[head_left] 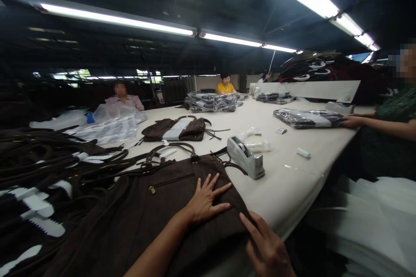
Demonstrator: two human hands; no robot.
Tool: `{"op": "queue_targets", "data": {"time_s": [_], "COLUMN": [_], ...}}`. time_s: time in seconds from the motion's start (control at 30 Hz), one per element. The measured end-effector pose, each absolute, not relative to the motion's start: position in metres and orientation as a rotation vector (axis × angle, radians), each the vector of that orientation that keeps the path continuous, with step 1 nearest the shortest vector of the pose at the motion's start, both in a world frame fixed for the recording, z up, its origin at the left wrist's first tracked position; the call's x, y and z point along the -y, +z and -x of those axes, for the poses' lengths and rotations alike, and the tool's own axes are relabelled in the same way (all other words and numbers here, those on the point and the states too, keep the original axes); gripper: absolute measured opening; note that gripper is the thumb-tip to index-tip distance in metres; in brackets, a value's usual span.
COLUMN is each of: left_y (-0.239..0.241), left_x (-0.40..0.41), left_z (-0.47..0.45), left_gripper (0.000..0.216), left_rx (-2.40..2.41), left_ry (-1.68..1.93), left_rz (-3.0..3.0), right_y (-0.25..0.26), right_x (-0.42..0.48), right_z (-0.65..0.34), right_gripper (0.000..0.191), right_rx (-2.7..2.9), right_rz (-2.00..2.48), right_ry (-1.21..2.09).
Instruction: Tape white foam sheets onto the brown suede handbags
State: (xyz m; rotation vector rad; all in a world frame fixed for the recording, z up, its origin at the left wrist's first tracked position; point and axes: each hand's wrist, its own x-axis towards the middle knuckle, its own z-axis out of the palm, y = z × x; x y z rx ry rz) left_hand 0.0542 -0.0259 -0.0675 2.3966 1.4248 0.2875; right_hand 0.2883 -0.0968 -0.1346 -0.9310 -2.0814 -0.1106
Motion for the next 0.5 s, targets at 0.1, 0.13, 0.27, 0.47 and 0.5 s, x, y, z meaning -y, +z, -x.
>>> {"op": "queue_targets", "data": {"time_s": [0.1, 0.13, 0.27, 0.47, 0.5], "left_y": [-0.063, -0.061, -0.052, -0.062, -0.066], "left_x": [0.035, 0.039, 0.052, 0.052, 0.051], "left_z": [-0.060, -0.062, -0.069, -0.067, -0.066], "left_gripper": [0.084, 0.090, 0.107, 0.111, 0.110], "left_rx": [-1.374, -1.375, -1.398, -1.350, -1.339], "left_ry": [0.270, 0.262, 0.200, 0.198, 0.208], "left_rz": [-2.324, -2.305, -2.278, -2.277, -2.293], "right_y": [-0.138, -0.141, -0.144, -0.053, -0.028], "right_x": [0.102, 0.104, 0.100, 0.068, 0.068], "right_z": [-0.293, -0.294, -0.307, -0.291, -0.277], "right_gripper": [0.067, 0.068, 0.068, 0.039, 0.038], "right_rx": [2.161, 2.170, 2.202, 2.147, 2.086], "right_rz": [0.928, 0.926, 0.869, 0.891, 0.911], "right_ry": [-0.139, -0.148, -0.149, -0.182, -0.170]}}
